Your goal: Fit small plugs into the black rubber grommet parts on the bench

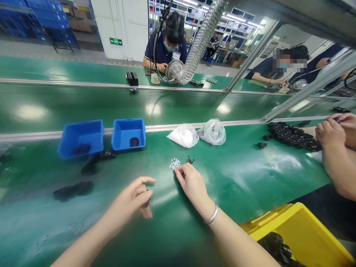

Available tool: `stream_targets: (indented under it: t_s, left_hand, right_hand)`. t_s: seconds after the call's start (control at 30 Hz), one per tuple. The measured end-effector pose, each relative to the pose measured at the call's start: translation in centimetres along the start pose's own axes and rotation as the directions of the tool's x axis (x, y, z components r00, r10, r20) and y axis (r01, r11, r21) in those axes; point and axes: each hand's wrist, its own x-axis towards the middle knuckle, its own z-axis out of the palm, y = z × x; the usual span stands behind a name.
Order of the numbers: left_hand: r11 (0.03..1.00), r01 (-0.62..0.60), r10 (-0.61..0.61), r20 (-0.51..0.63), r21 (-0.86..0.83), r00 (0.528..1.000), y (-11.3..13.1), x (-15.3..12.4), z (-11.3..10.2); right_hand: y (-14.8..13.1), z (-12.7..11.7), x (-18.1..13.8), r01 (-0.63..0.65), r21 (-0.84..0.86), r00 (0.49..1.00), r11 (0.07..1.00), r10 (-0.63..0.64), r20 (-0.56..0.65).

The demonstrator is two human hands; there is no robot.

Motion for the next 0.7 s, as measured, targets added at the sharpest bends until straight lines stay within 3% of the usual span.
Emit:
stream_targets:
  t_s: [0.13, 0.33, 0.5, 0.7]
  left_hand:
    - [1.0, 0.014, -0.014, 0.026, 0.0, 1.0, -0.7, 0.3, -0.1]
    - [0.999, 0.023, -0.022, -0.076, 0.023, 0.997, -1.1, 0.6, 0.1]
    - [0.997, 0.006, -0.006, -0.003, -0.077, 1.0, -1.1, 0.8, 0.2]
    - [0.995, -0.089, 0.09, 0.047, -0.034, 0.995, -2.8, 1.3, 0.4]
  right_hand:
    - [0.0, 0.0, 0.0, -0.012, 0.058, 1.0, 0.998, 0.012, 0.005]
    - [0.5, 0.1, 0.1, -0.017, 0.148, 1.0, 0.989, 0.014, 0.026]
    - [0.2, -0.4, 0.0, -0.005, 0.25, 1.0, 0.968, 0.0, 0.021]
    - [-3.2, -0.7, -1.6, 0.209, 0.428, 0.97, 0.879, -0.243, 0.025]
